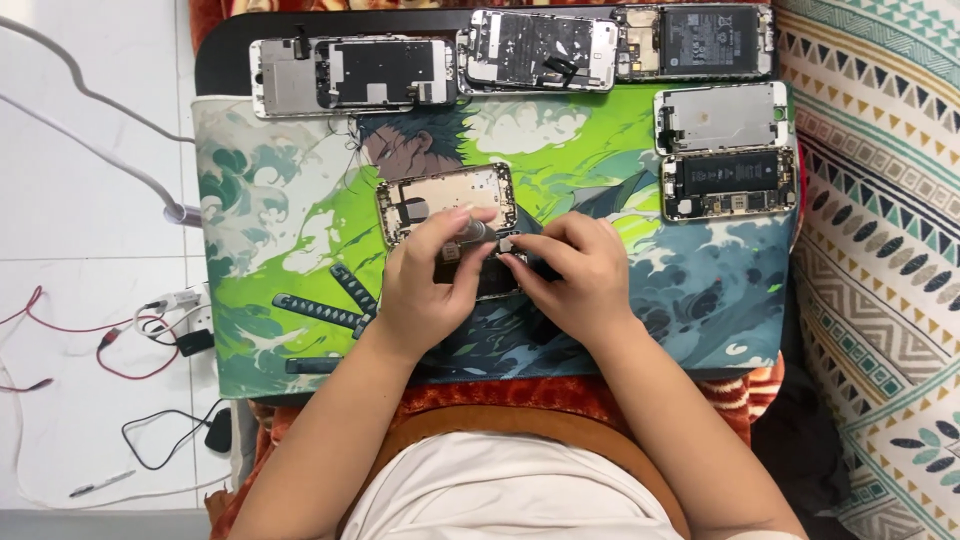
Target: Repairing internal components of a mobile phone using a small tool and hands
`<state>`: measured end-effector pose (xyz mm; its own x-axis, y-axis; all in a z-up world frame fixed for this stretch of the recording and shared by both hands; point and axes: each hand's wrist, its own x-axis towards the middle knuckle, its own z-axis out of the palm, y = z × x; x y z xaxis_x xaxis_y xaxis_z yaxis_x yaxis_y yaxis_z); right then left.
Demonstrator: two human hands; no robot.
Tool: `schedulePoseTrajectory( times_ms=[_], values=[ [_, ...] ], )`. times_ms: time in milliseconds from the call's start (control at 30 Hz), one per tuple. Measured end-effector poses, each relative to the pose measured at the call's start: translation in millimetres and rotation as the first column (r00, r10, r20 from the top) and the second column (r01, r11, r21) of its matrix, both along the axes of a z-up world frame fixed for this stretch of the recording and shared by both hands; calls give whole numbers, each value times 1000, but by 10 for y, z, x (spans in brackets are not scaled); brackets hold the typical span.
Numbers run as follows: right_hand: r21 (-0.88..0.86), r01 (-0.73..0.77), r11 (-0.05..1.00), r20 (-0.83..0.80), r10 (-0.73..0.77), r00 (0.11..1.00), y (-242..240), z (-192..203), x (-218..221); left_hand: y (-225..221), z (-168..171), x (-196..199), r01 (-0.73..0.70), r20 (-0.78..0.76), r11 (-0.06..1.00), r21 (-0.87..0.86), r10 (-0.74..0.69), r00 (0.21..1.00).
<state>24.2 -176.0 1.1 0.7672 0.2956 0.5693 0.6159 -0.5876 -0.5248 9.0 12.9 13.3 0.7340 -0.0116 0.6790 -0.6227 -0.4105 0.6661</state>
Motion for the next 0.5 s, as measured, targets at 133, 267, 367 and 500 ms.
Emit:
schedulePoseTrajectory(
  times_ms=[133, 267, 367, 500],
  values=[
    [-5, -38, 999, 18, 38, 999, 3, 62, 8, -38, 90, -16, 70, -14, 996, -57, -71, 997],
    [-6, -65, 998, -20, 65, 998, -9, 91, 6, -20, 59, -41, 84, -42, 995, -61, -87, 995],
    [-8, -77, 997, -60, 76, 995, -13, 114, 4, -21, 50, -53, 97, -57, 993, -62, -100, 993],
    [61, -79, 995, -148, 87, 985, -5, 109, -4, -30, 60, -59, 111, -53, 992, -64, -114, 992]
  ],
)
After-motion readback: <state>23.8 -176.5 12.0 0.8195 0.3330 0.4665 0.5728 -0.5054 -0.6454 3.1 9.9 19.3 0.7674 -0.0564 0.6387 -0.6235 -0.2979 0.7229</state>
